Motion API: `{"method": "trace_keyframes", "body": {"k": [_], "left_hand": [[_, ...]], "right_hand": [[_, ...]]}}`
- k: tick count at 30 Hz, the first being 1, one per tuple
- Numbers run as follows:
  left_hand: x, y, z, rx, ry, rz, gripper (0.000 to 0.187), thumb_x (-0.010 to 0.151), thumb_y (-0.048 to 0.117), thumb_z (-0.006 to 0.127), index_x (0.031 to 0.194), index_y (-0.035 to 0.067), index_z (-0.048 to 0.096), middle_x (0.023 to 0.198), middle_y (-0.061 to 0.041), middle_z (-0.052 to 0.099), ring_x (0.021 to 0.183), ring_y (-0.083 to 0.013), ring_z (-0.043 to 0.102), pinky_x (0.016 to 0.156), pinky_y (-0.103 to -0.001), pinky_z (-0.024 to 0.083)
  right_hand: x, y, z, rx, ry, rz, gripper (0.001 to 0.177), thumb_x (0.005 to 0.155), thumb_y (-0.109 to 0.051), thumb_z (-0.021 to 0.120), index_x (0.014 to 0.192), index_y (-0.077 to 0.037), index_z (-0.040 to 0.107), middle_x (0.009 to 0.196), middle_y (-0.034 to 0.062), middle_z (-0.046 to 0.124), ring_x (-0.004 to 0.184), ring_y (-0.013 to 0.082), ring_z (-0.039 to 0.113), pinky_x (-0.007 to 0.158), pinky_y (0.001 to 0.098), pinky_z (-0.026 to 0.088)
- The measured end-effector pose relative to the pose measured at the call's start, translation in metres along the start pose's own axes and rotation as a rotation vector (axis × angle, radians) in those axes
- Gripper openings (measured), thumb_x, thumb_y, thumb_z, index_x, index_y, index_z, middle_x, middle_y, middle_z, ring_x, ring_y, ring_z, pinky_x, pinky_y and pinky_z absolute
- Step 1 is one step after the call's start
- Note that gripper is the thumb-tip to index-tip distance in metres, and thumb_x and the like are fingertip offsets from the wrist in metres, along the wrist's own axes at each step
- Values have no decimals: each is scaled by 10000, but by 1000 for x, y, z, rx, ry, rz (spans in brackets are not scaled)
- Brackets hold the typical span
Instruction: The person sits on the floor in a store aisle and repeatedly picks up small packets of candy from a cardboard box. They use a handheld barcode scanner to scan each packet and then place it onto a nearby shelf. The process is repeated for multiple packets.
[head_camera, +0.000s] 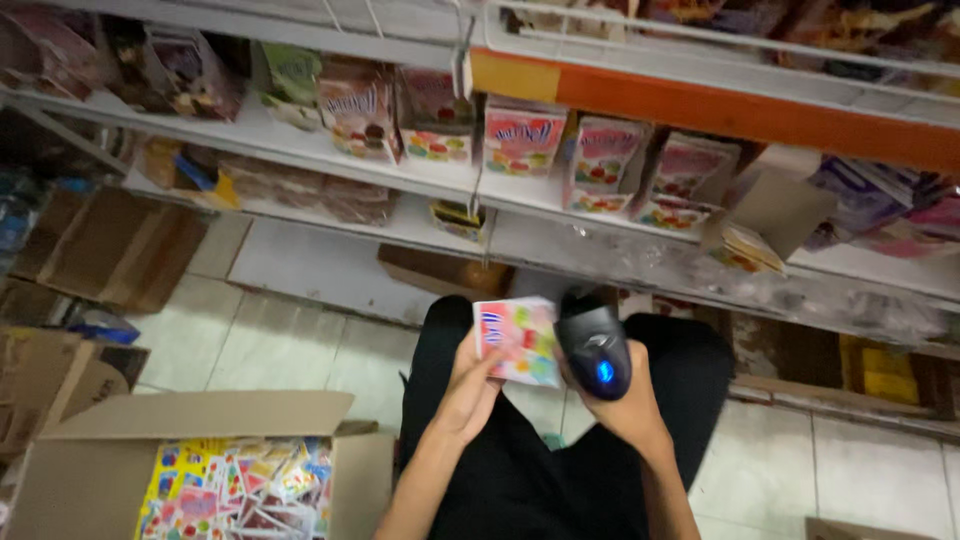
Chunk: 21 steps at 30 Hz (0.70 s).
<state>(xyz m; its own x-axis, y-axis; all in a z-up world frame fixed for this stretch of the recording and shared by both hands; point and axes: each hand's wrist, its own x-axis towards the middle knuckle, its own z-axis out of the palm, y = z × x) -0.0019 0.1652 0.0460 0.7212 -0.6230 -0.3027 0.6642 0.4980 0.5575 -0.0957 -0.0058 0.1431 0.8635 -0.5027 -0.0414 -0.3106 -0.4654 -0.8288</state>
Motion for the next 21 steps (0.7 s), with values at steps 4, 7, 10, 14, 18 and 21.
{"method": "trace_keyframes", "body": {"k": [4, 7, 10, 14, 18, 21], "left_hand": [[10, 28, -46, -736, -60, 58, 174, 1086, 140, 633, 1221, 36, 598, 1043, -105, 703, 993, -201, 661, 968, -374, 541], [6, 55, -87, -657, 96, 146, 273, 1003, 146, 604, 1244, 38, 677, 866, -88, 678, 874, -191, 646, 897, -368, 539], [-5, 80, -118, -713, 113, 222, 193, 1018, 171, 605, 1127, 17, 650, 883, -86, 671, 891, -185, 640, 907, -375, 521], [-30, 103, -141, -647, 152, 350, 153, 1032, 160, 589, 1098, 29, 633, 935, -77, 668, 908, -175, 623, 924, -363, 507], [-39, 112, -147, -734, 70, 413, 199, 1036, 133, 565, 1182, 27, 647, 1040, -71, 678, 939, -170, 613, 914, -369, 489], [-47, 101, -145, -682, -24, 341, 204, 1076, 201, 574, 1171, 25, 614, 1062, -89, 649, 1010, -230, 607, 978, -404, 476]], "right_hand": [[52, -31, 16, 172, -30, -410, 713, 655, -28, 754, 1328, 32, 528, 1174, 213, 680, 1057, 322, 697, 946, 374, 521], [102, -69, 46, 35, -172, -632, 537, 691, 19, 713, 1219, 33, 619, 1514, 304, 395, 1346, 496, 487, 1113, 472, 401], [155, -108, 89, -31, -127, -722, 510, 755, 26, 701, 1252, 41, 584, 1604, 309, 271, 1383, 504, 452, 1143, 465, 401], [192, -122, 129, -181, -164, -406, 596, 687, 33, 674, 1263, 53, 524, 1583, 287, 280, 1167, 515, 562, 1008, 505, 461], [212, -111, 142, -142, 89, -684, 803, 570, 57, 708, 1357, 49, 547, 1396, 312, 458, 1251, 575, 502, 1010, 520, 453], [215, -104, 142, -215, -76, -444, 469, 765, 18, 679, 1230, 8, 620, 1429, 302, 517, 1238, 477, 573, 1068, 486, 479]]}}
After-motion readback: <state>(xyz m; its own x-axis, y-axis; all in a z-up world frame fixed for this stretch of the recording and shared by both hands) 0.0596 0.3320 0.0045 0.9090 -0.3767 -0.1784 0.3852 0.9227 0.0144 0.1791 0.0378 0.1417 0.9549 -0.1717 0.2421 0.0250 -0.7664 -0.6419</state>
